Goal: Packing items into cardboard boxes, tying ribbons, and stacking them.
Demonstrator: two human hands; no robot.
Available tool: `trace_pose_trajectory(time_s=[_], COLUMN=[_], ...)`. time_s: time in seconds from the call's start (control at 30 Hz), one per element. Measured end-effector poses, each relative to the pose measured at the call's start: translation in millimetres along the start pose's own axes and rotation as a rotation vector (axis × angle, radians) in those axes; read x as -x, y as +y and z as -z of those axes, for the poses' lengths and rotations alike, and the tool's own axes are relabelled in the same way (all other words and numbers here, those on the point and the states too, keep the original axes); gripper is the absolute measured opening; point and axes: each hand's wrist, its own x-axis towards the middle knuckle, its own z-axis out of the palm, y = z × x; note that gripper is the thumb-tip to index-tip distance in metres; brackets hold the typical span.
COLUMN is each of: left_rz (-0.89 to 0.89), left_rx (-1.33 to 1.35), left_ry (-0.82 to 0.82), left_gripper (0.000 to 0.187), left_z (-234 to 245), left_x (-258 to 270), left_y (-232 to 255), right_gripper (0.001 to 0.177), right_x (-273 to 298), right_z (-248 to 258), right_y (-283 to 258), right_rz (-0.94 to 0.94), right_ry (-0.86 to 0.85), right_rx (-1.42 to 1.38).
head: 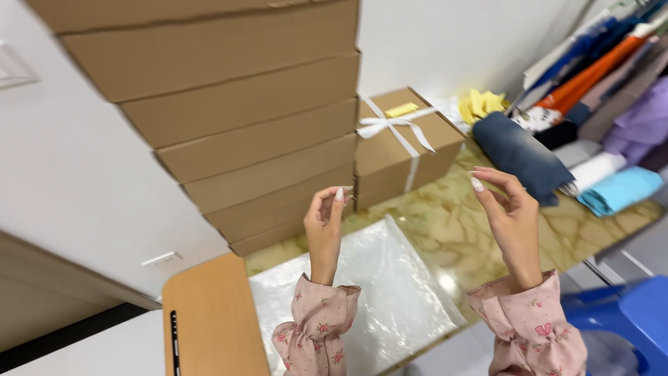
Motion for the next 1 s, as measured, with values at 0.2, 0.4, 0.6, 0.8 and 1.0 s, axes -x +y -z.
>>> trace_pose_trajectory(time_s=[0.2, 0.4, 0.6, 0.8, 1.0], left_rz=[0.039, -0.02, 0.065, 0.131, 0.208], left_rx=[0.02, 0.058, -0.039, -0.142, -0.016], left_ry=[0.011, 0.135, 0.195, 0.111, 0.109], left_gripper=[0.023, 0.025, 0.028, 0.024, 0.029], left_z=[-72.7, -151.6, -195.6, -192.4, -195.4], left_x=[4.6, -6.1, 6.4, 1.8, -32.3], left_y=[-11.2, -50.3, -99.9, -179.3, -217.5], right_gripper=[0.022, 0.018, 0.03, 0.046, 0.043], right_x=[-14.3, -52.0, -82.7, -97.6, -111.0], right_z=[44.8, 90.4, 139.0, 110.1, 20.4], right_y=[62.8, 131.4, 228.0, 277.3, 299.6], right_rz=[-0.192, -0.279, -0.338, -0.255, -0.33], right_ry=[0.053, 0.006, -0.072, -0.193, -0.335], right_rx=[-0.092, -0.152, -0.128, -0.201, -0.269])
